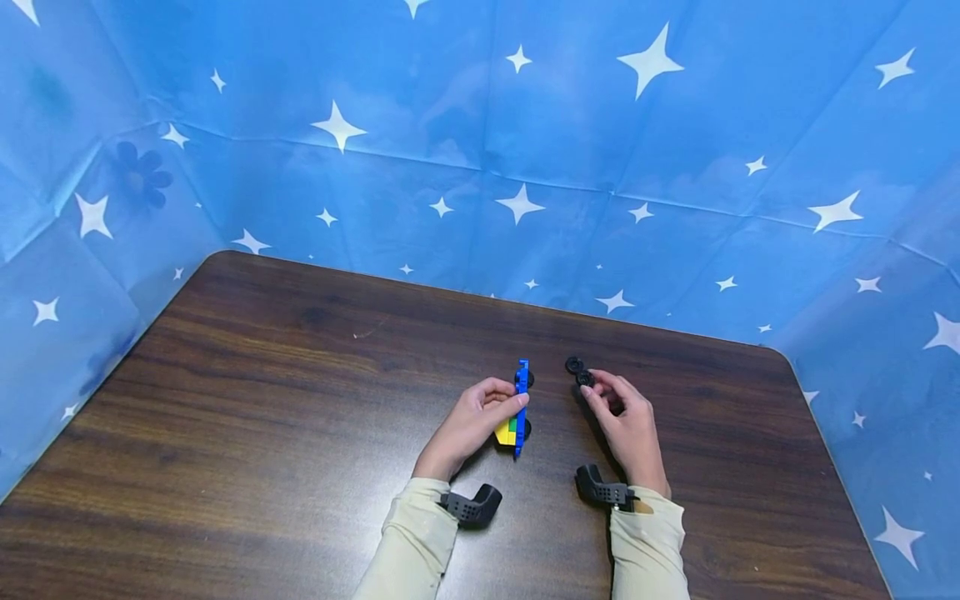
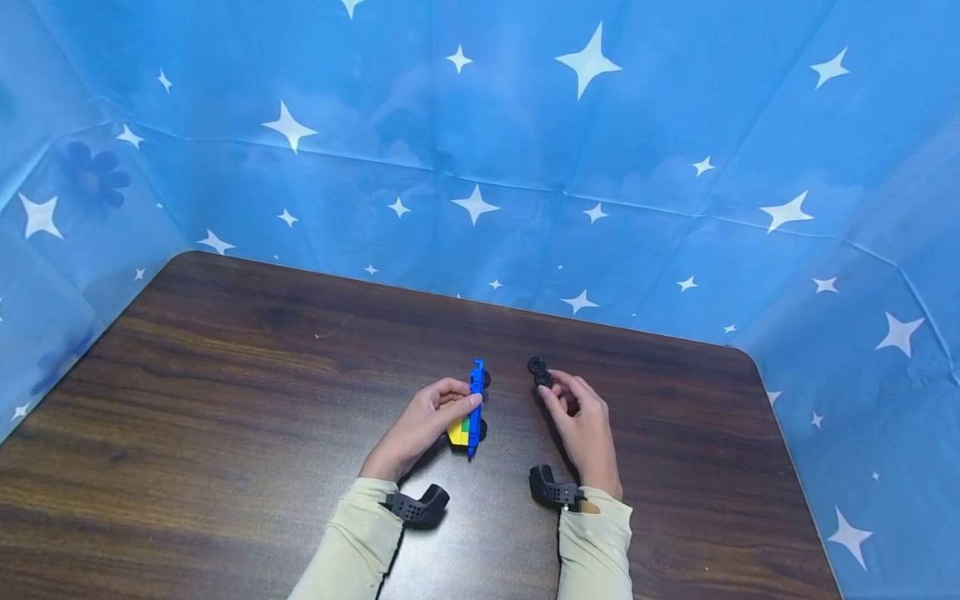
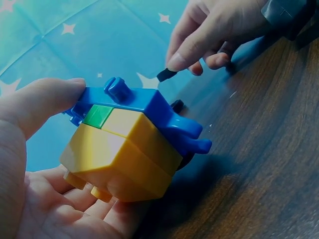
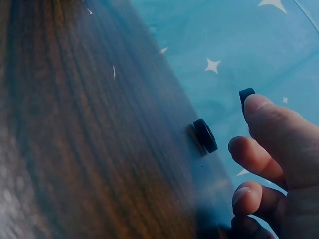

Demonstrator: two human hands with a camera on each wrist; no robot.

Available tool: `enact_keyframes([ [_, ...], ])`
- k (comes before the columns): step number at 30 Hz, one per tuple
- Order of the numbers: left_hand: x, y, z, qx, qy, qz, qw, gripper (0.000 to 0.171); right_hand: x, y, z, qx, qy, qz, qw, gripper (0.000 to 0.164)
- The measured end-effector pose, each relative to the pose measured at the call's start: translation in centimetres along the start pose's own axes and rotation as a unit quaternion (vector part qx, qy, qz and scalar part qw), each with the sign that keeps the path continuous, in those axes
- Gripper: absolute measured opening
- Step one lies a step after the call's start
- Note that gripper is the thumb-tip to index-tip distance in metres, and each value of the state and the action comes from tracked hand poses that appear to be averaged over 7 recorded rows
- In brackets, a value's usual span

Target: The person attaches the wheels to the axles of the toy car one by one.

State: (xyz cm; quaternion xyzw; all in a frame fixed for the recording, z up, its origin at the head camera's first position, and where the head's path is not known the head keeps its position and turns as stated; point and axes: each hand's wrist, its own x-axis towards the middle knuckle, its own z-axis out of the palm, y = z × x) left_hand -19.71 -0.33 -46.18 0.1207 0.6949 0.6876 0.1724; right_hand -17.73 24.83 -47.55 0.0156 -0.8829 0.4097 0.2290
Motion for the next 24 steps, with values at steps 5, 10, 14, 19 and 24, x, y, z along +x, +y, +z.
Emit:
enact_keyframes([
  [5, 0.0, -0.06, -0.02, -0.002, 0.0, 0.002, 1.0, 0.041, -0.02, 0.07, 0.04, -0.001, -0.002, -0.006, 1.0, 0.026],
  [10, 0.06, -0.15, 0.02, -0.004, 0.001, 0.01, 0.9999, 0.04, -0.01, 0.03, 0.03, -0.001, -0.005, -0.006, 1.0, 0.026],
  [14, -0.04, -0.1, 0.07, -0.001, 0.003, 0.014, 0.9999, 0.04, 0.01, -0.03, 0.0, -0.002, -0.011, 0.0, 1.0, 0.026],
  [19, -0.06, 0.01, 0.05, 0.005, 0.001, 0.012, 0.9999, 0.041, 0.06, -0.04, 0.0, -0.008, -0.014, 0.007, 1.0, 0.027],
  [24, 0.07, -0.09, 0.02, 0.003, -0.001, 0.012, 0.9999, 0.041, 0.08, -0.01, 0.04, -0.01, -0.016, 0.004, 1.0, 0.028],
])
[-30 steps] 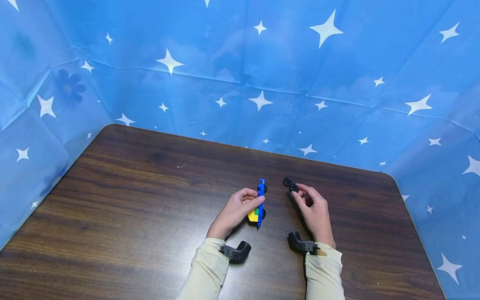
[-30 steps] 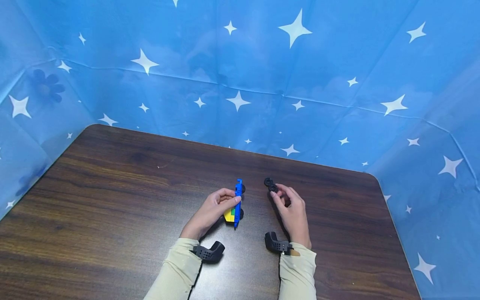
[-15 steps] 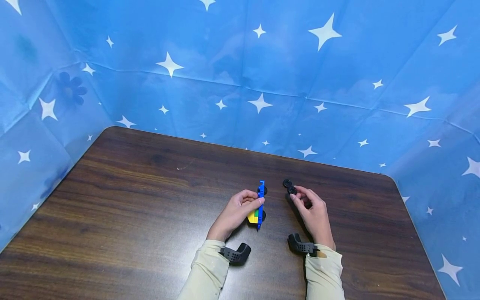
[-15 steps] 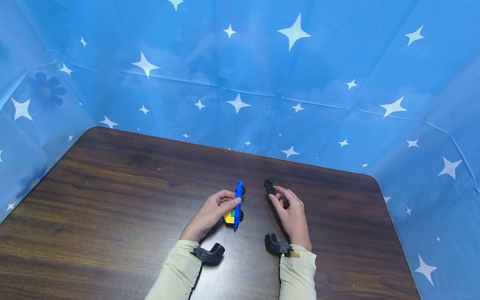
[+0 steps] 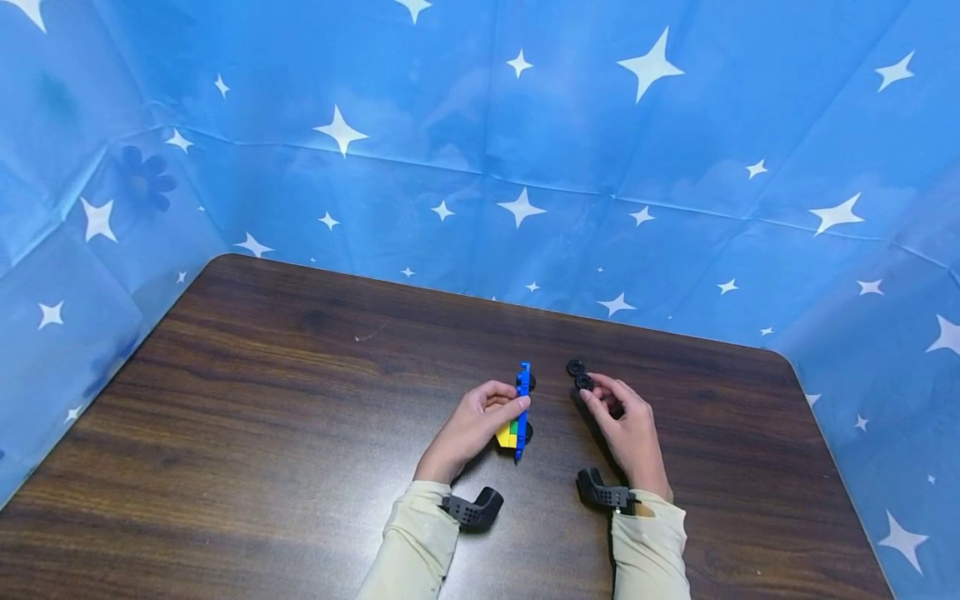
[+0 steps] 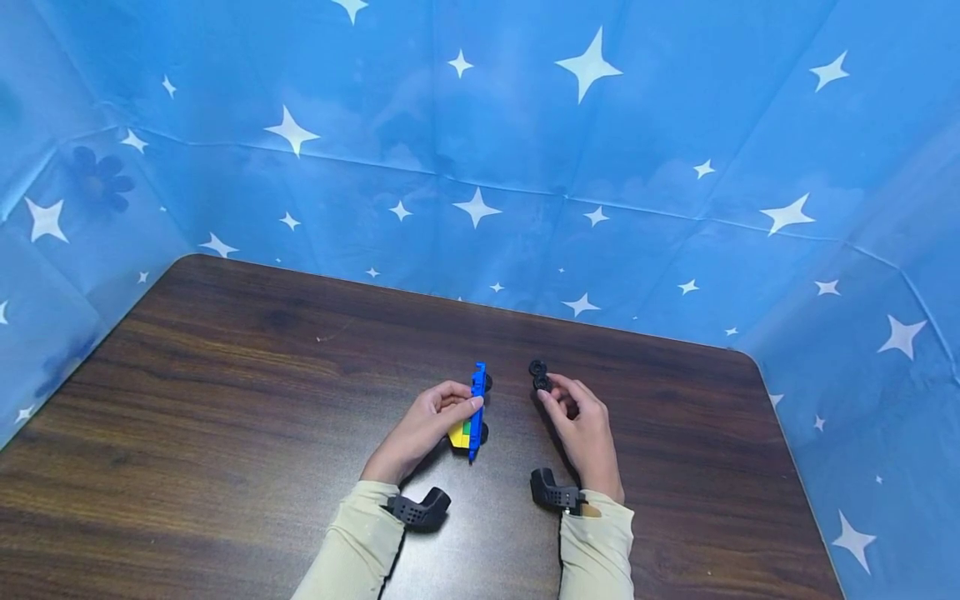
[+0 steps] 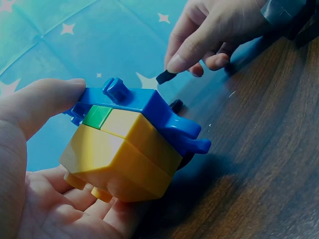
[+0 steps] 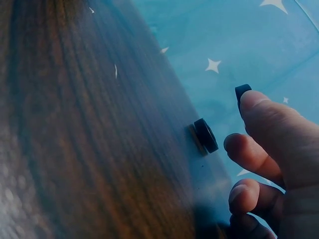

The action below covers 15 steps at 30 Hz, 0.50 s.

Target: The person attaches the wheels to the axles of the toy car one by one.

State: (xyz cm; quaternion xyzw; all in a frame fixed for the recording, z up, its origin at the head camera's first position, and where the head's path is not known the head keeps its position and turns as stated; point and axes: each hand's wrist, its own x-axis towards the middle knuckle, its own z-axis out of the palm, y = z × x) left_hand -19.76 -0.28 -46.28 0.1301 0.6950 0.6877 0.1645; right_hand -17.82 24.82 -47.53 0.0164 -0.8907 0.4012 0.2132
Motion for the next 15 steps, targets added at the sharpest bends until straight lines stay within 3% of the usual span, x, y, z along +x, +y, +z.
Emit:
enact_keyframes([
  [15, 0.05, -0.03, 0.04, 0.006, 0.0, -0.001, 1.0, 0.039, 0.02, 0.01, -0.08, -0.008, -0.015, -0.001, 1.0, 0.028],
])
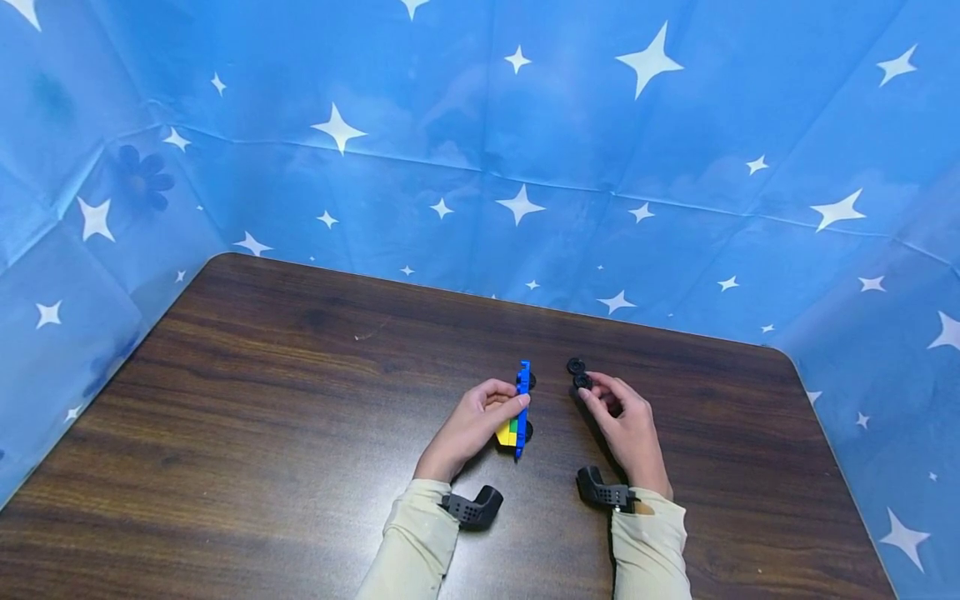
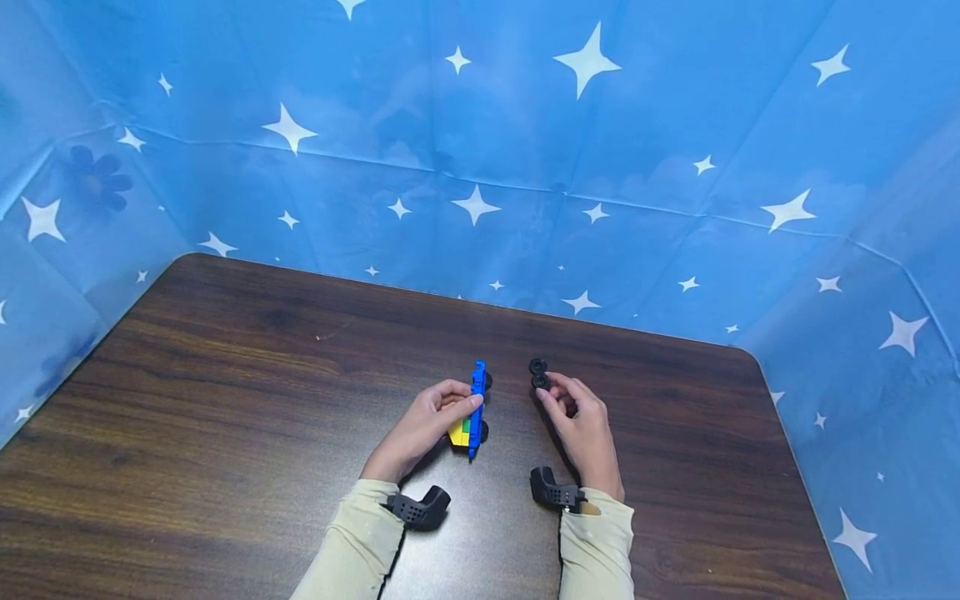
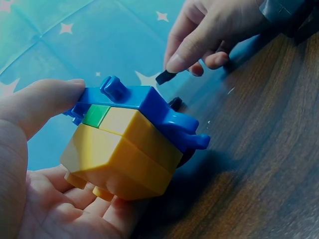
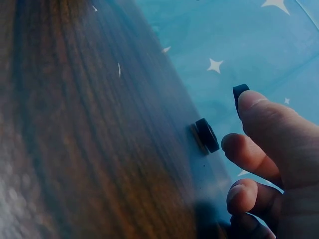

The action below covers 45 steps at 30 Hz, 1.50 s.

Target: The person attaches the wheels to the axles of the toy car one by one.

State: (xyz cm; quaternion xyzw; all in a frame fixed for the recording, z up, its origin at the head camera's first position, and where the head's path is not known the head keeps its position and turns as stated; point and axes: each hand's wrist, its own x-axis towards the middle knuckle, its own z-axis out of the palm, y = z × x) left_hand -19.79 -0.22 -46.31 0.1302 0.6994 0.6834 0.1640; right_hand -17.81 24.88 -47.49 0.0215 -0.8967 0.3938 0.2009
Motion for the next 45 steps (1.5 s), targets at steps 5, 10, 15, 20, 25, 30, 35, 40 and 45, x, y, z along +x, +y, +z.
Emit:
enact_keyframes([
  [5, 0.01, 0.01, -0.06, 0.005, -0.002, -0.001, 1.0, 0.04, 0.0, -0.03, -0.02, -0.008, -0.005, 0.003, 1.0, 0.029],
  [10, -0.06, -0.04, -0.15, 0.01, -0.005, -0.002, 0.9999, 0.042, -0.11, -0.06, 0.01, -0.01, -0.006, 0.002, 1.0, 0.031],
  [15, -0.19, -0.17, -0.19, 0.013, -0.01, -0.004, 0.9999, 0.043, -0.29, -0.14, 0.08, 0.003, 0.001, -0.007, 1.0, 0.03],
  [20, -0.27, -0.33, -0.19, 0.011, -0.012, -0.013, 0.9998, 0.043, -0.38, -0.01, 0.21, 0.009, 0.012, -0.02, 1.0, 0.03],
  [25, -0.37, -0.28, -0.12, 0.007, -0.013, -0.012, 0.9998, 0.043, -0.38, 0.04, 0.34, 0.021, 0.027, -0.032, 0.999, 0.028],
  [30, -0.35, -0.07, -0.14, 0.006, -0.014, -0.018, 0.9997, 0.044, -0.38, -0.02, 0.45, 0.03, 0.042, -0.046, 0.998, 0.026],
  [35, -0.24, -0.13, -0.21, 0.012, -0.016, -0.025, 0.9995, 0.044, -0.43, -0.19, 0.43, 0.041, 0.056, -0.051, 0.996, 0.025],
  [40, -0.15, -0.11, -0.19, 0.008, -0.016, -0.023, 0.9996, 0.044, -0.28, -0.2, 0.48, 0.05, 0.076, -0.054, 0.994, 0.024],
  [45, 0.01, 0.04, -0.18, 0.003, -0.014, -0.018, 0.9997, 0.042, -0.09, -0.39, 0.44, 0.052, 0.078, -0.056, 0.994, 0.024],
])
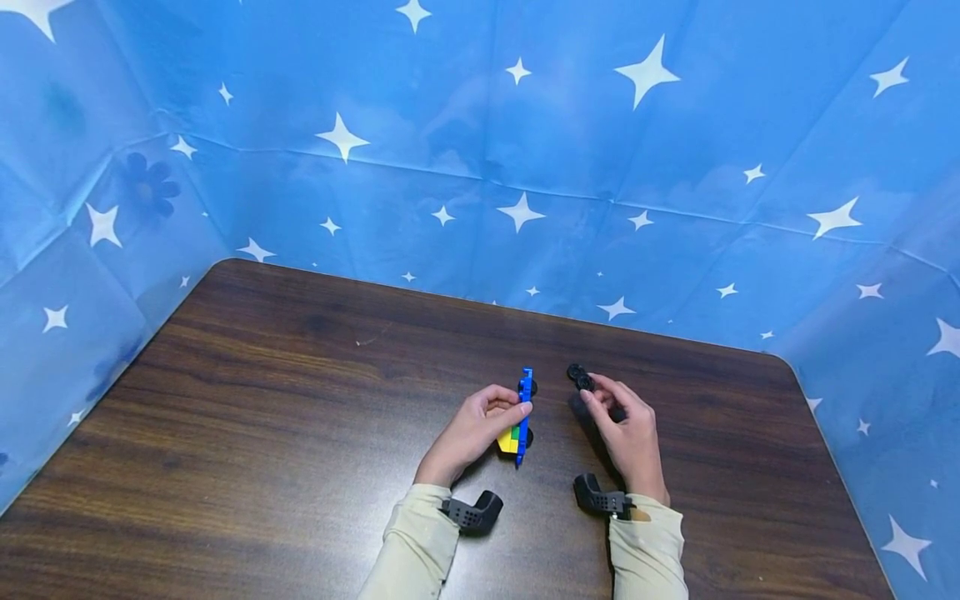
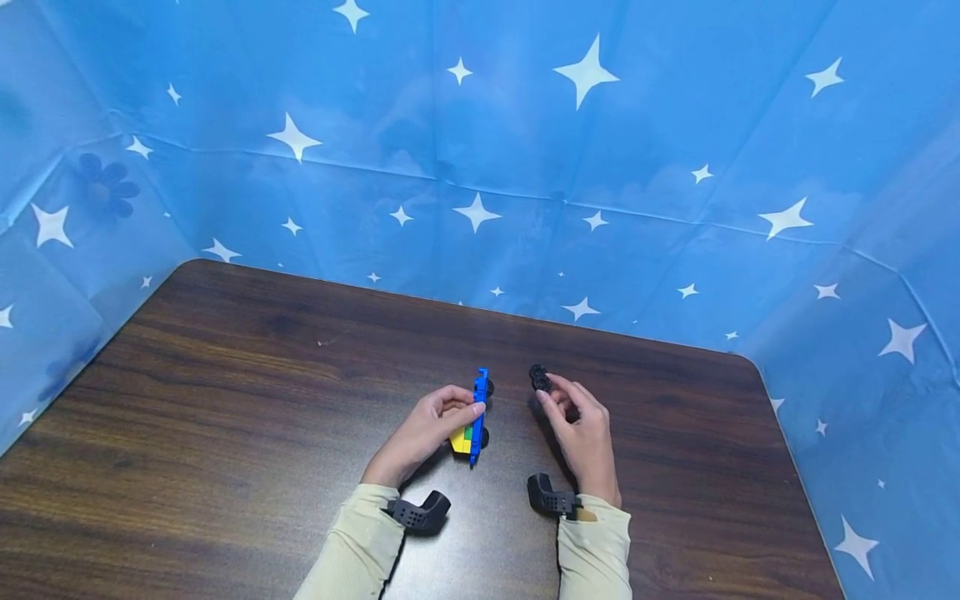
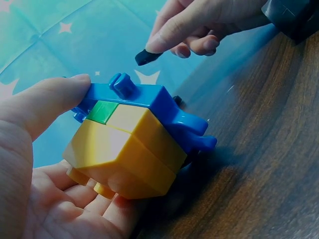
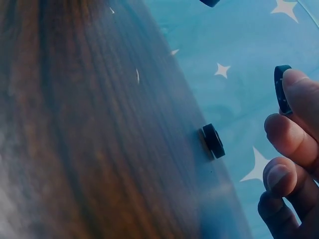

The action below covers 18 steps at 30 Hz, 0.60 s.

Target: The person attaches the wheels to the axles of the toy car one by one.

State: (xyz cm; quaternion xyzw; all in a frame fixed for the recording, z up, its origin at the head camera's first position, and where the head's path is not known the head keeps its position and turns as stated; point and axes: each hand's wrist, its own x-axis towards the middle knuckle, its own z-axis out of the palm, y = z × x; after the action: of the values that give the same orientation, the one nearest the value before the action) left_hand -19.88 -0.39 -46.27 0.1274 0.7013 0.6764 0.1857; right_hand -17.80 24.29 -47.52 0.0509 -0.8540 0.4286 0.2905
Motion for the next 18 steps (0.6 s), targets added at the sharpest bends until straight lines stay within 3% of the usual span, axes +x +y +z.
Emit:
enact_keyframes([
  [18, -0.06, 0.07, -0.04, 0.003, -0.001, 0.002, 1.0, 0.044, -0.18, -0.37, 0.12, 0.0, 0.0, -0.011, 1.0, 0.023],
])
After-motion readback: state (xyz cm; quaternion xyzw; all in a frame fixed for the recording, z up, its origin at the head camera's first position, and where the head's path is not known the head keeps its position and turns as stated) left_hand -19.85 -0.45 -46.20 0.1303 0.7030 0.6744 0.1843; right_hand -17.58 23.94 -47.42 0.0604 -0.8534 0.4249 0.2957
